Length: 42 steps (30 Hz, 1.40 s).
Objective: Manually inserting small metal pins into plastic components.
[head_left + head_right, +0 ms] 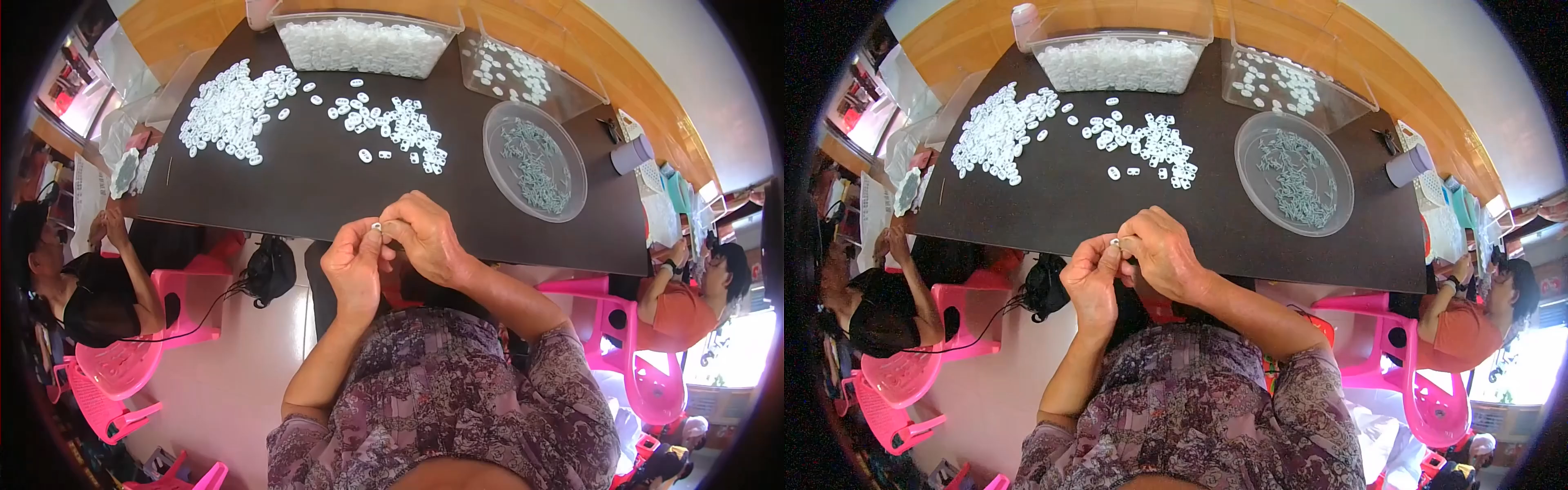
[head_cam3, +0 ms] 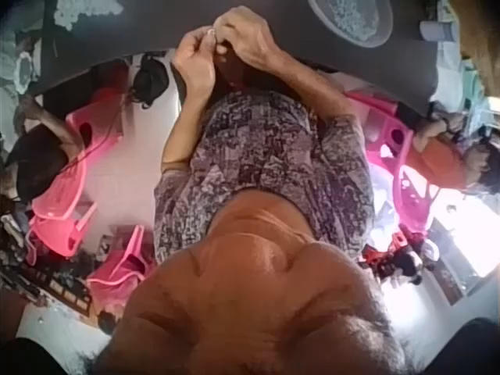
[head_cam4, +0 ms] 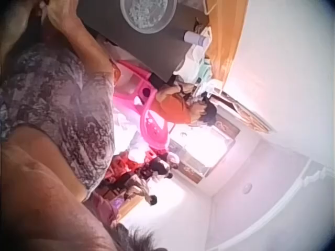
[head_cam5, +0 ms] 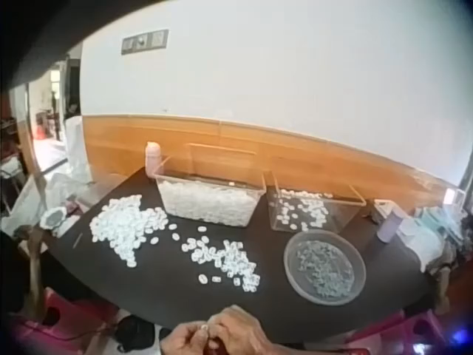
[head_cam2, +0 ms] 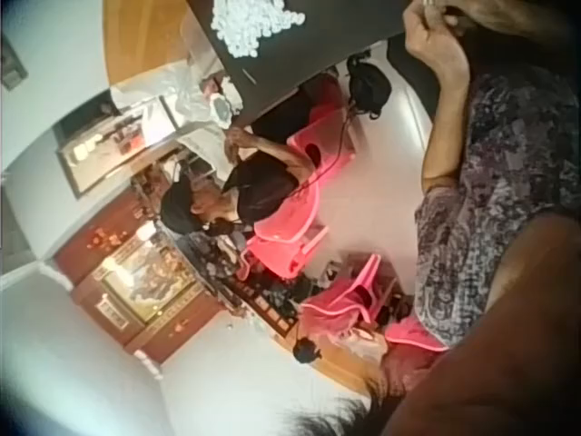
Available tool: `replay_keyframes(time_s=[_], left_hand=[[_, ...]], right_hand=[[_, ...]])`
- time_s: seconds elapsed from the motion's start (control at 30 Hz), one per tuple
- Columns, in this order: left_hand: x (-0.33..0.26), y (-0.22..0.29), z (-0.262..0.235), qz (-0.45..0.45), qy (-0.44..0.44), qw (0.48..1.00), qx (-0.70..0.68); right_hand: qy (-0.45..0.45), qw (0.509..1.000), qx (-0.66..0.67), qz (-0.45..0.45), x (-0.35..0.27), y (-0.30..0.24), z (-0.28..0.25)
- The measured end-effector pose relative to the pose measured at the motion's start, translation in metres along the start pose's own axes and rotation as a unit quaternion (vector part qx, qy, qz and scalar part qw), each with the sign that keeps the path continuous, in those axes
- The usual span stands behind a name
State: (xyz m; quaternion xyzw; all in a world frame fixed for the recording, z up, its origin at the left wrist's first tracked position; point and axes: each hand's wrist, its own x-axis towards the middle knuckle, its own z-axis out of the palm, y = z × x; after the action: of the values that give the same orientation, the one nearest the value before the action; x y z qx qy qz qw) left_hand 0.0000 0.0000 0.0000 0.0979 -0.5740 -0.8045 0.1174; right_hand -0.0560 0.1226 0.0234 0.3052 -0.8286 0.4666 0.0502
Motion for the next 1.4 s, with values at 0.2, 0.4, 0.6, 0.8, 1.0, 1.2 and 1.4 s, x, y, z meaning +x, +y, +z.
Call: replay_keyframes(time_s=[0.2,0.4,0.6,0.8,1.0,1.2,1.4], left_hand=[[0.016,0.009,-0.005,-0.014,0.034,0.994,-0.1],[0.018,0.014,-0.009,-0.019,0.045,0.994,-0.099],[0.018,0.015,-0.015,-0.024,0.055,0.993,-0.106],[0.018,0.015,-0.015,-0.03,0.053,0.992,-0.111],[0.017,0.021,-0.009,-0.044,0.047,0.991,-0.114],[0.014,0.018,-0.002,-0.048,0.038,0.991,-0.118],[0.01,0.017,0.008,-0.047,0.028,0.992,-0.113]], right_hand=[[0.076,0.994,-0.063,-0.041,0.04,0.014,-0.011],[0.077,0.945,-0.275,-0.16,0.081,0.039,0.006],[0.026,0.913,-0.351,-0.205,0.088,0.047,0.019],[0.011,0.933,-0.287,-0.218,0.075,0.043,0.014],[-0.035,0.997,0.054,0.051,0.048,0.021,-0.012],[-0.062,0.942,0.265,0.197,0.032,0.016,-0.024],[-0.031,0.943,0.279,0.178,0.022,0.02,-0.025]])
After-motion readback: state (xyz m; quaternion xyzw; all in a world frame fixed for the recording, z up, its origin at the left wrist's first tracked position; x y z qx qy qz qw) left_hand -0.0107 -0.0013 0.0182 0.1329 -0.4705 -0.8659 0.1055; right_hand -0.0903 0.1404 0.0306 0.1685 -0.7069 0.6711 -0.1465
